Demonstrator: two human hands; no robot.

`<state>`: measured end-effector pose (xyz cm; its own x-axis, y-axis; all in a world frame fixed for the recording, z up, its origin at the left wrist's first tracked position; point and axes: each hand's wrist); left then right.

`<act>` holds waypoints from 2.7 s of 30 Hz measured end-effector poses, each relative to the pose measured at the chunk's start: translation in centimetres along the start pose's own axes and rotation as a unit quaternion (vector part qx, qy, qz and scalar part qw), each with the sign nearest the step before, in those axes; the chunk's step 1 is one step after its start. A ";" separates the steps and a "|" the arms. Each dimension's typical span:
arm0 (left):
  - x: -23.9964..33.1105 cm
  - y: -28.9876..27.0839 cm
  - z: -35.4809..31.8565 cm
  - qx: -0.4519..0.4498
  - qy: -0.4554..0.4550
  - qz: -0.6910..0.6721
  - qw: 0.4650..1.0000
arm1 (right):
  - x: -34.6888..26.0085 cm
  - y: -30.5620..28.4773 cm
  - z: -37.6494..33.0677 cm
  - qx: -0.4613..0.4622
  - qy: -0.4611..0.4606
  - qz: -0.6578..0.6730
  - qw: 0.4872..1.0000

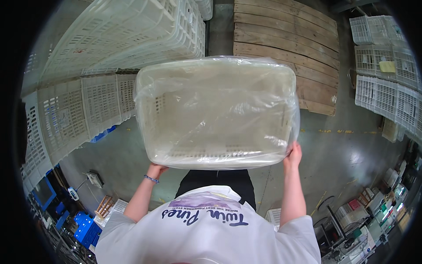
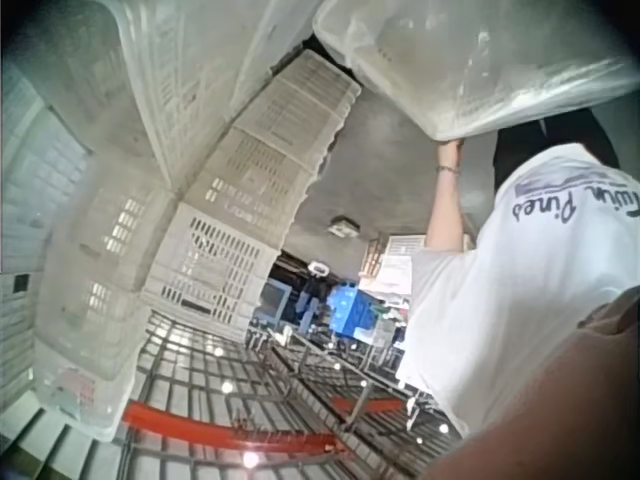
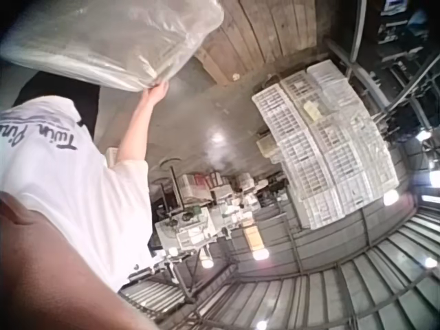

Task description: Process plastic housing components with a handheld tool and prepare storage baskets with liners.

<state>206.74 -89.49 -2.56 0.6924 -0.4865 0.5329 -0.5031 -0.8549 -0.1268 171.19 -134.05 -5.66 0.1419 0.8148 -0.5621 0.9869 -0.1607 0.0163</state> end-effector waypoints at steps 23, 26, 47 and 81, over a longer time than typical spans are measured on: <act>11.4 9.5 -3.7 -0.498 0.005 0.217 0.839 | -5.3 14.7 -3.6 -0.061 -0.487 -0.446 0.749; 17.2 14.0 0.6 -0.282 0.363 0.422 0.781 | -3.0 18.0 -4.5 -0.133 -0.604 -0.576 0.535; 10.4 15.7 18.6 -0.154 0.089 0.710 0.682 | 16.8 30.5 4.6 -0.362 -0.344 -0.747 0.440; 2.2 12.9 21.2 -0.336 -0.012 0.738 0.585 | 7.3 28.8 16.5 -0.115 -0.291 -0.781 0.540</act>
<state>212.81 -105.40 -20.75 -0.7498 -0.6146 0.2451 -0.6461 0.7599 -0.0710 199.42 -141.91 -22.92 -0.8597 -0.4689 -0.2024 -0.1403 0.5979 -0.7892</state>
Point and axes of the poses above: each hand's wrist, its own z-axis towards the middle knuckle, its own y-axis out of the palm, x = y × z, and after that the axes turned 9 degrees about y, right-handed
